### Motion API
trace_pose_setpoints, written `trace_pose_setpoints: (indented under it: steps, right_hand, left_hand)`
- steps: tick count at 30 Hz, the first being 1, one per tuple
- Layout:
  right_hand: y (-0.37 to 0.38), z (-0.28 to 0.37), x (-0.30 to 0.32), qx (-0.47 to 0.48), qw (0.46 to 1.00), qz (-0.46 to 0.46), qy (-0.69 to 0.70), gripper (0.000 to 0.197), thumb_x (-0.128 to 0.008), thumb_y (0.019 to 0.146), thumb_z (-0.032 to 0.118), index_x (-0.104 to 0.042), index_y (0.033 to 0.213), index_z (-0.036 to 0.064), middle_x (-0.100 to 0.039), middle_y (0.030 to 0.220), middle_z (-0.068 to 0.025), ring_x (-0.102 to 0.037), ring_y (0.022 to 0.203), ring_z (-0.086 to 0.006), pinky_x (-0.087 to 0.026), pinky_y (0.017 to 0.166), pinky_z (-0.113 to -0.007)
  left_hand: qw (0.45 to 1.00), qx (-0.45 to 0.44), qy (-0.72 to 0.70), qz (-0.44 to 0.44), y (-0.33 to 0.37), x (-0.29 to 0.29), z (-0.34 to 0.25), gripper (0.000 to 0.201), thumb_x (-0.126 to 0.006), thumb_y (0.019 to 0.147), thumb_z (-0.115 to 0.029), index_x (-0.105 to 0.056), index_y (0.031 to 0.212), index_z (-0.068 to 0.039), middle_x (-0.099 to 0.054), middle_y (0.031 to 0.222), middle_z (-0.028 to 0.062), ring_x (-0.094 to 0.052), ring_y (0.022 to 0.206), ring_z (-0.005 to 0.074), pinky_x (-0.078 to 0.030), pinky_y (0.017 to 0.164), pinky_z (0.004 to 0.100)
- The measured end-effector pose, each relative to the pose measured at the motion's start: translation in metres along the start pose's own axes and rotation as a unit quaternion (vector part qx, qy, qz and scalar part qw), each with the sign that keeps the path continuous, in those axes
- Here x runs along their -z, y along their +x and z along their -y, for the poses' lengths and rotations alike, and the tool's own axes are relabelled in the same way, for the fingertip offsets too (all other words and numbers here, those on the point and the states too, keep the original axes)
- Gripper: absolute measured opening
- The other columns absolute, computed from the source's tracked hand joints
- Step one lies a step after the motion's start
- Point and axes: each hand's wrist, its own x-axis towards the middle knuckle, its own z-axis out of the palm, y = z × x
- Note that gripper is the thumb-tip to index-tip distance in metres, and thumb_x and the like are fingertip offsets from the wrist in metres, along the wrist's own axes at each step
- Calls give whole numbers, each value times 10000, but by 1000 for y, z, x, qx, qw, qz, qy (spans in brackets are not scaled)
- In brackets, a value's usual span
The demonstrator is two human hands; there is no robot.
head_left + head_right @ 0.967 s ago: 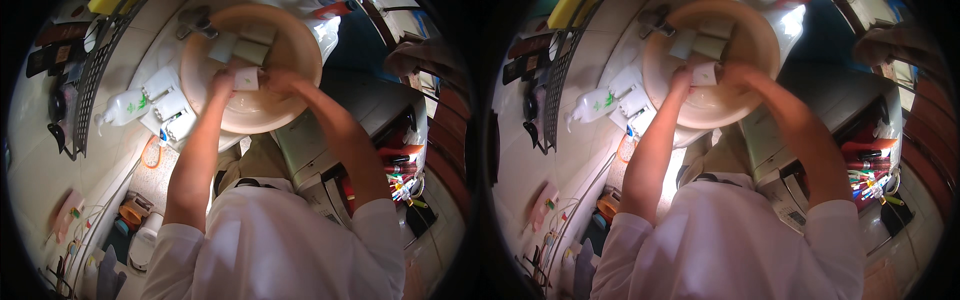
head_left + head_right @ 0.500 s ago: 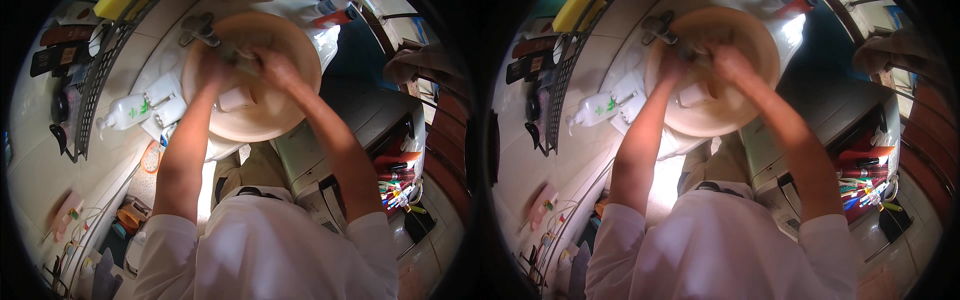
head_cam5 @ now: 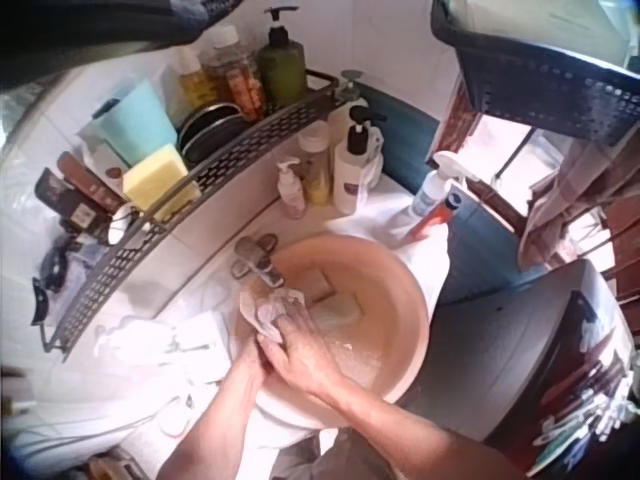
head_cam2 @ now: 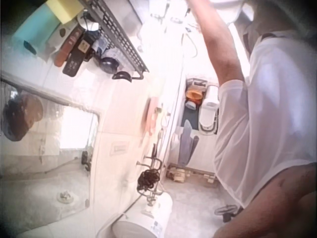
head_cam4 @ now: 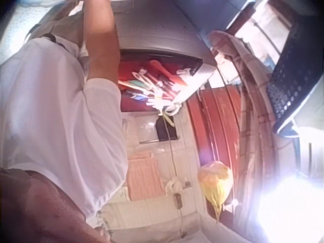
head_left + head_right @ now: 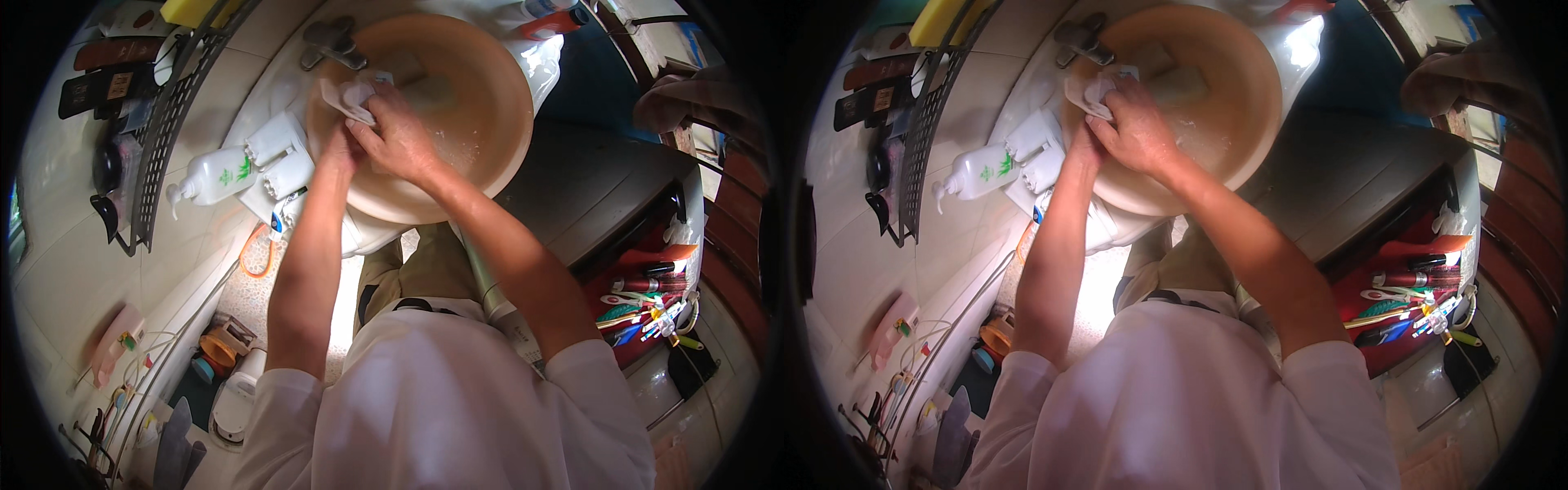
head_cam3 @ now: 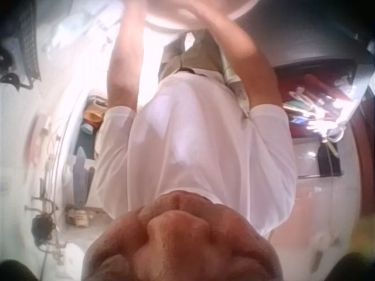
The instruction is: The person washes various bathroom items including toothbrushes, a comb, tubes of cream, and a holder in a sink with water and a cloth, then places them on top of a washing machine.
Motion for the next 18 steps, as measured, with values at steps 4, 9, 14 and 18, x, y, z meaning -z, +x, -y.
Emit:
trace_pose_setpoints:
  steps: [4,9,14,18]
  right_hand:
    - [5,-7,-14,3,993,-115,-23,377,-494,841,213,-548,1177,52,-423,1325,-284,-427,1193,-446,-358,1012,-443]
    - [28,-37,-1,-76,997,-25,-6,407,-421,856,247,-551,1212,99,-502,1274,-238,-530,1084,-419,-417,956,-429]
    - [37,-41,19,-290,935,118,169,412,-445,859,165,-546,1252,90,-641,1002,-173,-621,807,-298,-491,767,-363]
    - [18,-28,15,-322,885,-4,335,439,-452,863,117,-523,1294,85,-625,936,-107,-575,738,-164,-487,694,-298]
  left_hand:
    - [996,-34,75,-45,-19,-25,2,400,-430,984,-351,-474,1269,-75,-546,1204,79,-525,1112,200,-503,877,382]
    - [997,5,72,-15,-52,-47,14,481,-446,959,-443,-458,1268,-76,-541,1196,84,-521,1123,243,-527,787,465]
    - [997,47,37,42,-61,-39,25,531,-546,907,-427,-452,1266,-47,-591,1112,142,-603,950,299,-538,718,440]
    - [997,52,-49,27,-65,-39,23,513,-585,886,-368,-458,1260,-41,-587,1136,143,-583,1008,304,-508,811,478]
